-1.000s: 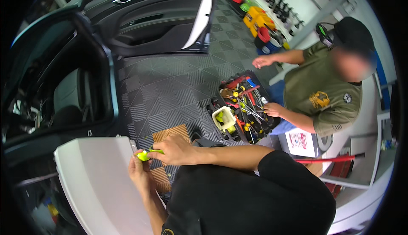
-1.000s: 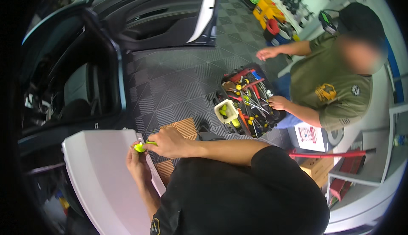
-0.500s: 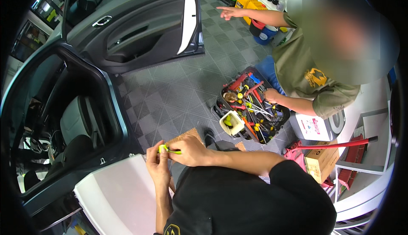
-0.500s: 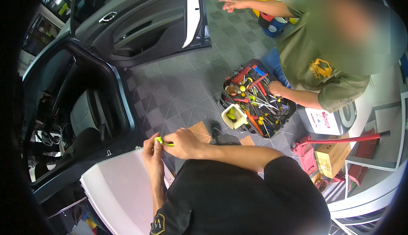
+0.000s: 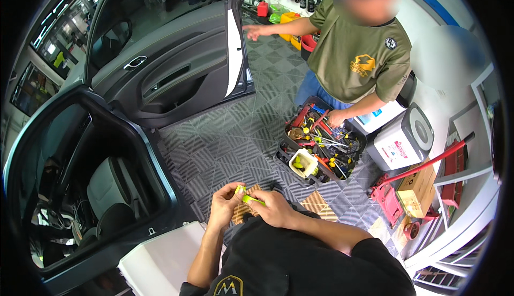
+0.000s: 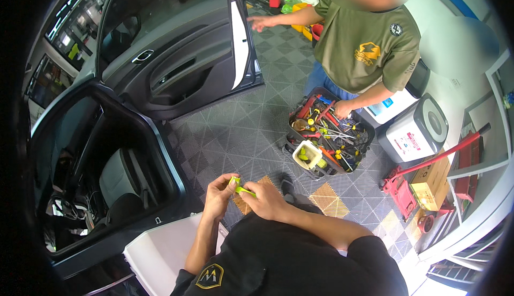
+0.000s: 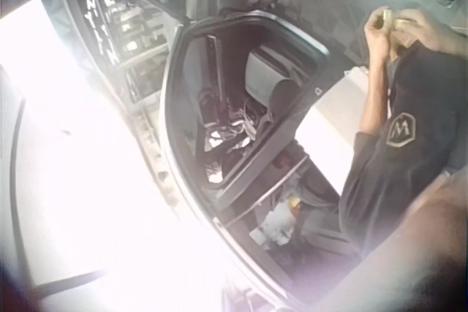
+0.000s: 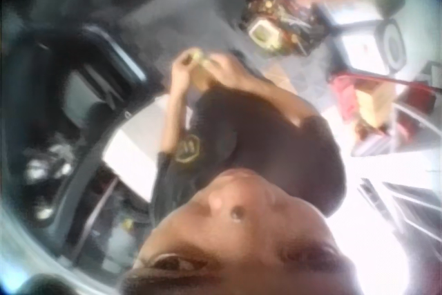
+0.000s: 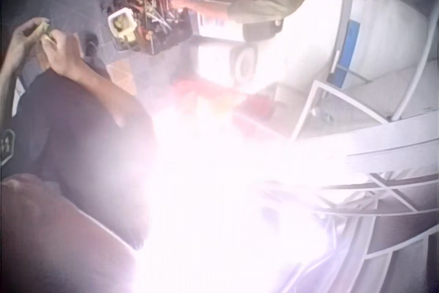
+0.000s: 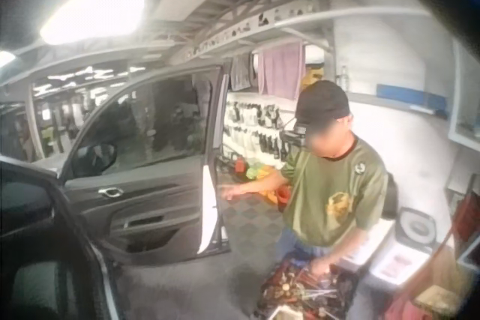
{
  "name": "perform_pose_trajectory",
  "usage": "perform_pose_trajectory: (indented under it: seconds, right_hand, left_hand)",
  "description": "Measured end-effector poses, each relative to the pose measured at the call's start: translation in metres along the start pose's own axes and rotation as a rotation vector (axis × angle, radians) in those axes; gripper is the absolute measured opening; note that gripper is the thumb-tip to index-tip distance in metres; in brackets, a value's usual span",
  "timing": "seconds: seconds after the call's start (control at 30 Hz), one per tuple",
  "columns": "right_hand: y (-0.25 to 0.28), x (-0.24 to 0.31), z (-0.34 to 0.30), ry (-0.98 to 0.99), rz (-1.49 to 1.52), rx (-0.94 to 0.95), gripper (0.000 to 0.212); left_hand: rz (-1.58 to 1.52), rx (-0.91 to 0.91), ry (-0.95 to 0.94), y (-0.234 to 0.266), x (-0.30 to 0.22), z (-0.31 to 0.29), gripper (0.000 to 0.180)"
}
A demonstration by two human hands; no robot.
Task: The person removes a black rubber seal from the car door frame, then uses a yellow tape roll and a metal tool to prepare and apply a small piece of tape. They later use a red plastic pry tool to adjust the door panel and trim.
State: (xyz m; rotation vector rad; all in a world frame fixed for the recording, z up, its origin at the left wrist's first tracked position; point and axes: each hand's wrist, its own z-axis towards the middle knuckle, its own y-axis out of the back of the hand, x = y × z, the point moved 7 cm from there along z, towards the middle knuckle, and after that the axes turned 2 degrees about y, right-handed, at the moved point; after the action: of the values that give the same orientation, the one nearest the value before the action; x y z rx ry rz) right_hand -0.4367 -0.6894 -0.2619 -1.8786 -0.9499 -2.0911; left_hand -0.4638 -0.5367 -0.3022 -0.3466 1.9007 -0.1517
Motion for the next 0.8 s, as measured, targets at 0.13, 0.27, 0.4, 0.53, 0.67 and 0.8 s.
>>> perform_pose_trajectory:
  seconds: [0.13, 0.27, 0.4, 0.53, 0.67, 0.8]
  right_hand:
    - [-0.015, 0.018, -0.014, 0.049, -0.218, -0.050, 0.027]
    - [-0.033, 0.008, -0.024, 0.104, -0.429, -0.150, 0.026]
    - [-0.038, -0.012, -0.030, 0.012, -0.325, -0.142, 0.029]
    - [-0.033, -0.023, -0.042, -0.057, -0.225, -0.071, 0.034]
    - [-0.023, -0.019, -0.046, 0.077, -0.173, -0.089, 0.035]
    - [-0.015, -0.030, -0.039, 0.032, -0.028, 0.028, 0.034]
  left_hand:
    - [0.176, -0.181, -0.120, 0.022, 0.002, -0.008, 0.022]
    - [0.583, -0.230, -0.284, 0.016, -0.010, -0.029, 0.020]
    - [0.705, -0.142, -0.365, 0.004, -0.022, -0.050, 0.020]
    - [0.706, -0.019, -0.295, -0.007, -0.014, -0.058, 0.025]
    - [0.517, 0.007, -0.142, -0.011, -0.001, -0.060, 0.026]
    - [0.425, -0.113, -0.272, -0.017, 0.008, -0.060, 0.027]
